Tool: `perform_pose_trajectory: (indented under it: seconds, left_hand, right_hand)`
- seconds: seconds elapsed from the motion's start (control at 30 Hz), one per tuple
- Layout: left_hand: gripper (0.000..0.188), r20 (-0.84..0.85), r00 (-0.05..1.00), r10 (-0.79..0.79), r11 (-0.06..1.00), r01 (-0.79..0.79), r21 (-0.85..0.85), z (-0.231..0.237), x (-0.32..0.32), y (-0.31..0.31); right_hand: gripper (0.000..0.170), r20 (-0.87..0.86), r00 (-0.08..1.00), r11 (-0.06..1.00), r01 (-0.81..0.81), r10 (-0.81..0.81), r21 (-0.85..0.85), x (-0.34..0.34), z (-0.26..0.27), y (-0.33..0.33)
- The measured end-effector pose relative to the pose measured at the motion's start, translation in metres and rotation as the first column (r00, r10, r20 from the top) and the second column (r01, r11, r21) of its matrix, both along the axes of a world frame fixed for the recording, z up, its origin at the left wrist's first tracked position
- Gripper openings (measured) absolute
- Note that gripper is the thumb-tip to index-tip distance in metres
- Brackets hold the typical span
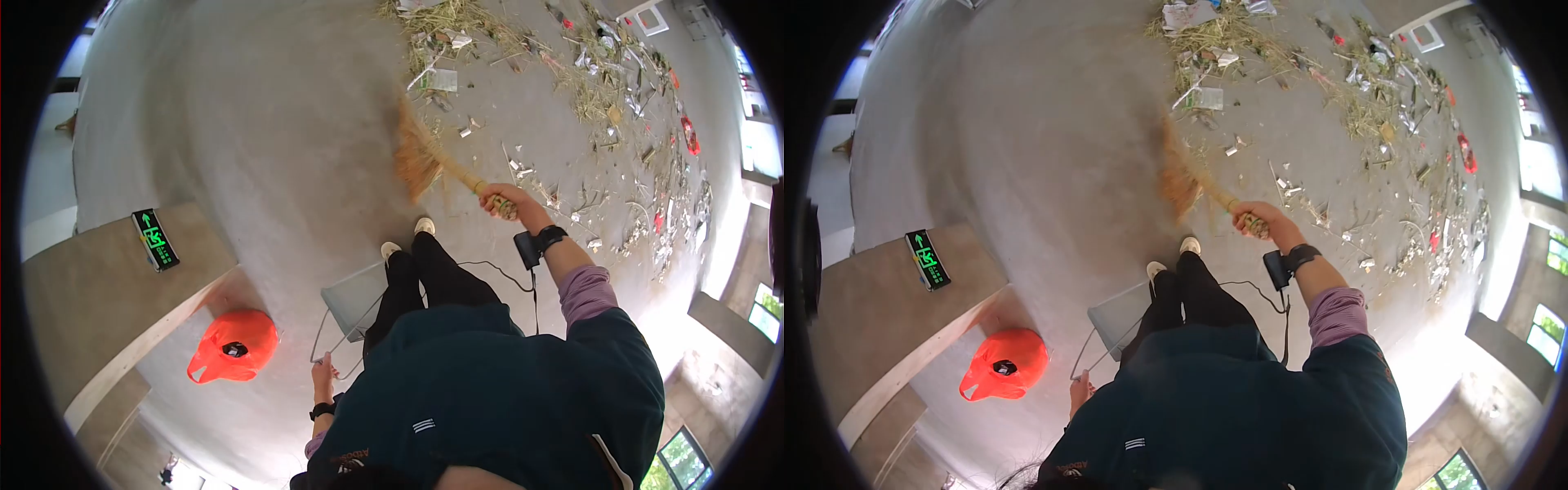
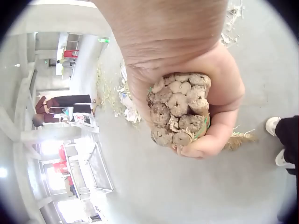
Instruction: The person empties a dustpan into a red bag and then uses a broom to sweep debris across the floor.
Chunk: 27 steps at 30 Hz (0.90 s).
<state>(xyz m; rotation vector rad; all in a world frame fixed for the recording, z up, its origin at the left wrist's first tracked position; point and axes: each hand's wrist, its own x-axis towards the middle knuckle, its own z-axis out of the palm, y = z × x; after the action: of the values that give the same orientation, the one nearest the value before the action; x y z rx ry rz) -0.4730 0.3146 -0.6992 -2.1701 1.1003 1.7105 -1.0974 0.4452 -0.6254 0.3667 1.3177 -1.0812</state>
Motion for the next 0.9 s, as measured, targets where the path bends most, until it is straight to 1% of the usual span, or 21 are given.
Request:
perform_pose_trajectory:
  seconds: [0.03,0.07,0.1,0.13,0.2,0.27,0.3,0.37,0.43,0.47,0.53,0.57,0.63,0.67,0.7,0.77,0.8,0.87,0.9]
  left_hand:
    - [0.038,-0.009,1.0,0.018,1.0,-0.018,0.003,-0.004,0.007,0.007]
    - [0.038,-0.017,0.999,0.035,0.999,-0.035,0.007,-0.008,0.013,0.014]
    - [0.038,-0.021,0.999,0.047,0.999,-0.047,0.013,-0.011,0.018,0.022]
    - [0.038,-0.024,0.998,0.053,0.998,-0.052,0.016,-0.016,0.023,0.022]
    - [0.038,-0.034,0.998,0.058,0.998,-0.057,0.021,-0.024,0.029,0.019]
    - [0.038,-0.088,0.991,0.102,0.995,-0.101,0.012,-0.034,0.033,0.014]
    - [0.038,-0.094,0.99,0.102,0.995,-0.101,0.015,-0.038,0.035,0.013]
    - [0.037,-0.094,0.994,0.055,0.998,-0.058,-0.037,-0.037,0.031,0.009]
    - [0.037,-0.116,0.991,0.059,0.997,-0.064,-0.039,-0.042,0.029,0.009]
    - [0.036,-0.132,0.989,0.063,0.997,-0.07,-0.044,-0.045,0.029,0.01]
    - [0.036,-0.134,0.989,0.067,0.997,-0.073,-0.041,-0.05,0.029,0.01]
    - [0.036,-0.13,0.989,0.07,0.996,-0.076,-0.039,-0.053,0.027,0.008]
    - [0.035,-0.119,0.992,0.034,0.997,-0.041,-0.06,-0.052,0.026,0.0]
    - [0.035,-0.107,0.994,0.005,0.997,-0.013,-0.08,-0.051,0.024,-0.005]
    - [0.035,-0.107,0.994,-0.003,0.997,-0.006,-0.08,-0.049,0.023,-0.009]
    - [0.036,-0.118,0.992,-0.055,0.995,0.044,-0.095,-0.047,0.02,-0.019]
    - [0.036,-0.117,0.991,-0.062,0.994,0.051,-0.094,-0.046,0.019,-0.023]
    - [0.035,-0.102,0.988,-0.12,0.987,0.108,-0.122,-0.049,0.02,-0.032]
    - [0.035,-0.101,0.987,-0.128,0.986,0.115,-0.121,-0.05,0.02,-0.038]
  right_hand:
    - [0.016,-0.056,0.998,1.0,-0.004,0.005,0.016,-0.002,0.004,0.002]
    - [0.016,-0.059,0.998,1.0,-0.015,0.017,0.022,-0.003,0.007,0.003]
    - [0.016,-0.078,0.997,0.999,0.009,-0.006,0.035,-0.005,0.011,0.005]
    - [0.016,-0.101,0.994,0.998,0.046,-0.042,0.043,-0.003,0.012,0.005]
    - [0.016,-0.117,0.991,0.997,0.069,-0.065,0.03,0.005,0.012,0.003]
    - [0.015,-0.133,0.987,0.996,0.091,-0.088,0.017,0.016,0.018,0.001]
    - [0.015,-0.15,0.985,0.996,0.087,-0.084,0.013,0.025,0.02,0.002]
    - [0.015,-0.174,0.981,0.996,0.084,-0.081,0.01,0.049,0.024,0.005]
    - [0.017,-0.003,0.993,0.991,0.114,-0.115,-0.064,0.076,0.026,0.013]
    - [0.017,-0.01,0.993,0.991,0.114,-0.115,-0.063,0.089,0.029,0.017]
    - [0.019,0.058,0.995,0.991,0.085,-0.079,-0.103,0.113,0.03,0.023]
    - [0.019,0.052,0.995,0.99,0.091,-0.086,-0.105,0.121,0.027,0.024]
    - [0.023,0.157,0.987,0.99,0.064,-0.044,-0.126,0.136,0.014,0.024]
    - [0.022,0.134,0.991,0.993,0.039,-0.023,-0.116,0.138,0.008,0.023]
    - [0.022,0.135,0.99,0.992,0.046,-0.031,-0.115,0.137,0.004,0.027]
    - [0.02,0.047,0.999,1.0,-0.024,0.024,-0.006,0.132,-0.008,0.039]
    - [0.02,0.047,0.999,1.0,-0.016,0.016,-0.005,0.126,-0.011,0.05]
    - [0.019,0.023,0.997,0.997,0.08,-0.08,-0.001,0.111,-0.012,0.079]
    - [0.019,0.023,0.996,0.996,0.087,-0.087,-0.001,0.105,-0.01,0.089]
